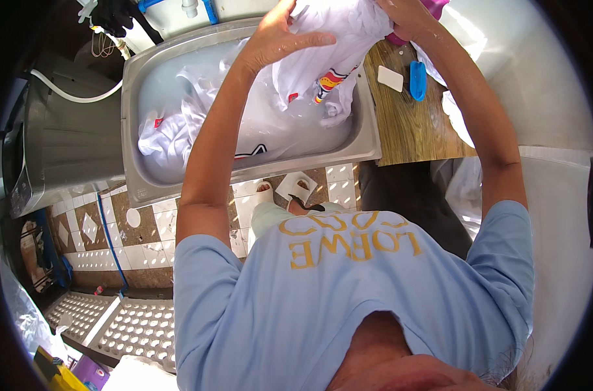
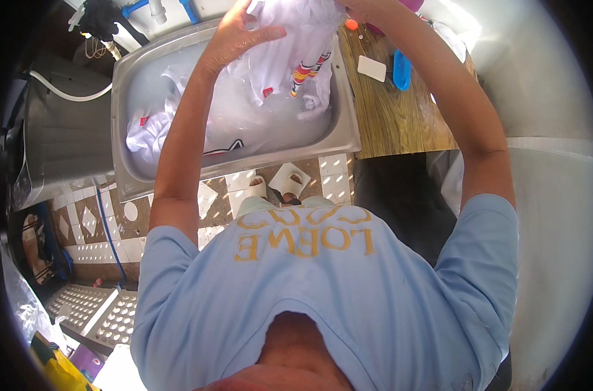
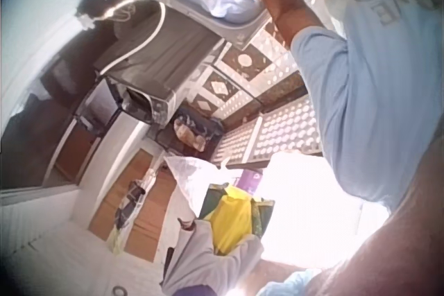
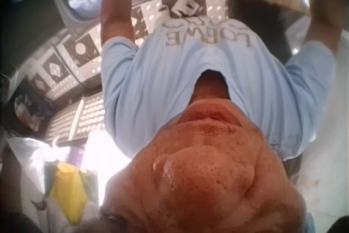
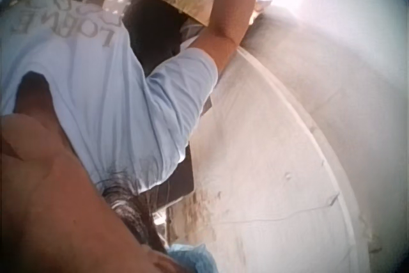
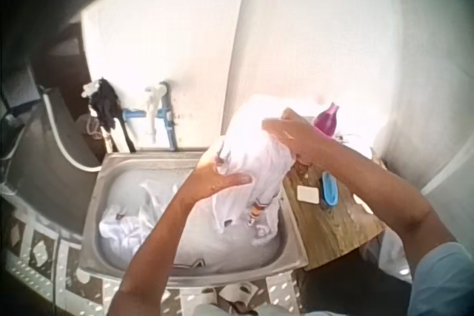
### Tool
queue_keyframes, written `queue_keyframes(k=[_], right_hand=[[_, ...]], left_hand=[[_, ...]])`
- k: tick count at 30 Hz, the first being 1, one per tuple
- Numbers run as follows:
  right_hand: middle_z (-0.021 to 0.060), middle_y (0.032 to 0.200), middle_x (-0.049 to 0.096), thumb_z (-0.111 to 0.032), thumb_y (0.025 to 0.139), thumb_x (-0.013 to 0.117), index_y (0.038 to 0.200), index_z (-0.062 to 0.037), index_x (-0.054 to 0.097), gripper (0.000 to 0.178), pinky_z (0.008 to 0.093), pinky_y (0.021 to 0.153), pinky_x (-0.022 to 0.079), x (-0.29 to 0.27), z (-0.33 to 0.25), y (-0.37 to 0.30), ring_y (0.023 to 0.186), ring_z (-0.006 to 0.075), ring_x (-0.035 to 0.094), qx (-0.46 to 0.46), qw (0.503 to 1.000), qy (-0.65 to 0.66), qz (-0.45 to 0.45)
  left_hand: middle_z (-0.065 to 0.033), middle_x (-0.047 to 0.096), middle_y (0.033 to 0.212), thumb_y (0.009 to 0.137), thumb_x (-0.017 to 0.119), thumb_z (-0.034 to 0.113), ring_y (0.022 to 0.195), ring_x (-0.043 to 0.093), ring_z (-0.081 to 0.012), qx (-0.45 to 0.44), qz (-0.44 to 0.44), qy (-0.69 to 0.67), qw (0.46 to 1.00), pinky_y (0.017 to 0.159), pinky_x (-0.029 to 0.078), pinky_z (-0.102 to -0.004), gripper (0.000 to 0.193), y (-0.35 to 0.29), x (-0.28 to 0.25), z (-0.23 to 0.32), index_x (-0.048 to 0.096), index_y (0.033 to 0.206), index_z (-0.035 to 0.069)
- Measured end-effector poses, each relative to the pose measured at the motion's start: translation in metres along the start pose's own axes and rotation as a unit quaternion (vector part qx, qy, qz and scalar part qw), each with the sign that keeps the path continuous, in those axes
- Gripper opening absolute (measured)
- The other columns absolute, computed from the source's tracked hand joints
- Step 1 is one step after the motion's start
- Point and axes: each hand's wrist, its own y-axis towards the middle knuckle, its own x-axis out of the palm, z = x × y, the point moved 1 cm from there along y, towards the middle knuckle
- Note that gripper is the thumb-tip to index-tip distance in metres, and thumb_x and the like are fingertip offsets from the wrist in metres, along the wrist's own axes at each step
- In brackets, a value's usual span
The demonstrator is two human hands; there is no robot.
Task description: The person washes white garments by hand in a sink filled with water, rubbing the fabric together and using a small brush on localized spots.
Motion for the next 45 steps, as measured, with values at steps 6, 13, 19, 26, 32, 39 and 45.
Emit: queue_keyframes(k=[6, 13, 19, 26, 32, 39, 45], right_hand=[[0.0078, 0.099, 0.063, -0.035, 0.092, 0.055, 0.104, -0.0026, 0.060, 0.035, 0.0309, 0.072, 0.051, -0.006, -0.066, -0.044, 0.089, 0.0179, 0.062, 0.192, 0.900, 0.392, 0.014], [0.0164, 0.123, 0.058, -0.057, 0.084, 0.055, 0.129, 0.0023, 0.048, 0.075, 0.0383, 0.095, 0.045, 0.094, 0.111, -0.061, 0.112, 0.0263, 0.057, 0.299, 0.950, -0.005, -0.085], [0.0241, 0.115, 0.058, -0.044, 0.082, 0.058, 0.111, 0.0026, 0.060, 0.054, 0.0457, 0.088, 0.047, 0.185, 0.111, -0.035, 0.108, 0.0371, 0.056, 0.208, 0.938, -0.271, -0.062], [0.0197, 0.099, 0.064, -0.024, 0.082, 0.060, 0.105, 0.0003, 0.061, 0.034, 0.0437, 0.080, 0.049, 0.242, 0.119, -0.033, 0.096, 0.0322, 0.061, 0.178, 0.976, -0.027, 0.120], [0.0138, 0.102, 0.065, -0.025, 0.087, 0.057, 0.111, -0.0023, 0.059, 0.033, 0.0435, 0.085, 0.048, 0.183, 0.145, -0.054, 0.096, 0.0299, 0.063, 0.249, 0.719, 0.627, 0.168], [0.0056, 0.097, 0.065, -0.046, 0.093, 0.049, 0.104, -0.0070, 0.061, 0.042, 0.0376, 0.084, 0.051, 0.217, 0.116, -0.023, 0.092, 0.0222, 0.062, 0.268, 0.610, 0.737, 0.113], [0.0052, 0.102, 0.060, -0.035, 0.096, 0.048, 0.113, -0.0095, 0.056, 0.032, 0.0341, 0.079, 0.052, 0.243, 0.170, -0.030, 0.092, 0.0161, 0.059, 0.139, 0.692, 0.707, 0.044]], left_hand=[[-0.0072, 0.062, 0.110, 0.082, 0.068, 0.025, 0.097, 0.058, -0.0159, -0.264, -0.049, -0.241, 0.933, 0.082, 0.047, -0.0299, 0.049, -0.088, -0.038, -0.109, 0.053, 0.124, 0.005], [-0.0122, 0.064, 0.098, 0.089, 0.057, 0.030, 0.087, 0.064, -0.0208, -0.317, 0.047, -0.040, 0.946, 0.076, 0.050, -0.0324, 0.037, -0.087, -0.048, -0.126, 0.054, 0.115, 0.003], [-0.0279, 0.062, 0.101, 0.084, 0.057, 0.057, 0.095, 0.061, -0.0418, -0.376, -0.147, 0.348, 0.846, 0.082, 0.047, -0.0471, 0.076, -0.097, -0.005, -0.131, 0.040, 0.126, -0.004], [-0.0210, 0.063, 0.102, 0.091, 0.050, 0.049, 0.099, 0.059, -0.0385, -0.158, 0.021, 0.562, 0.811, 0.088, 0.046, -0.0424, 0.060, -0.145, -0.031, -0.268, 0.046, 0.127, 0.001], [-0.0118, 0.064, 0.103, 0.095, 0.047, 0.043, 0.094, 0.062, -0.0220, -0.233, -0.023, 0.059, 0.970, 0.084, 0.050, -0.0327, 0.050, -0.107, -0.048, -0.192, 0.057, 0.117, -0.001], [-0.0074, 0.065, 0.099, 0.094, 0.057, 0.029, 0.082, 0.058, -0.0127, -0.140, 0.159, -0.153, 0.965, 0.074, 0.047, -0.0252, 0.034, -0.047, 0.059, -0.072, 0.062, 0.111, 0.000], [-0.0101, 0.062, 0.063, 0.076, 0.073, 0.023, 0.055, 0.056, -0.0249, 0.077, 0.117, 0.310, 0.940, 0.054, 0.043, -0.0315, 0.023, -0.054, 0.112, -0.093, 0.063, 0.067, 0.004]])
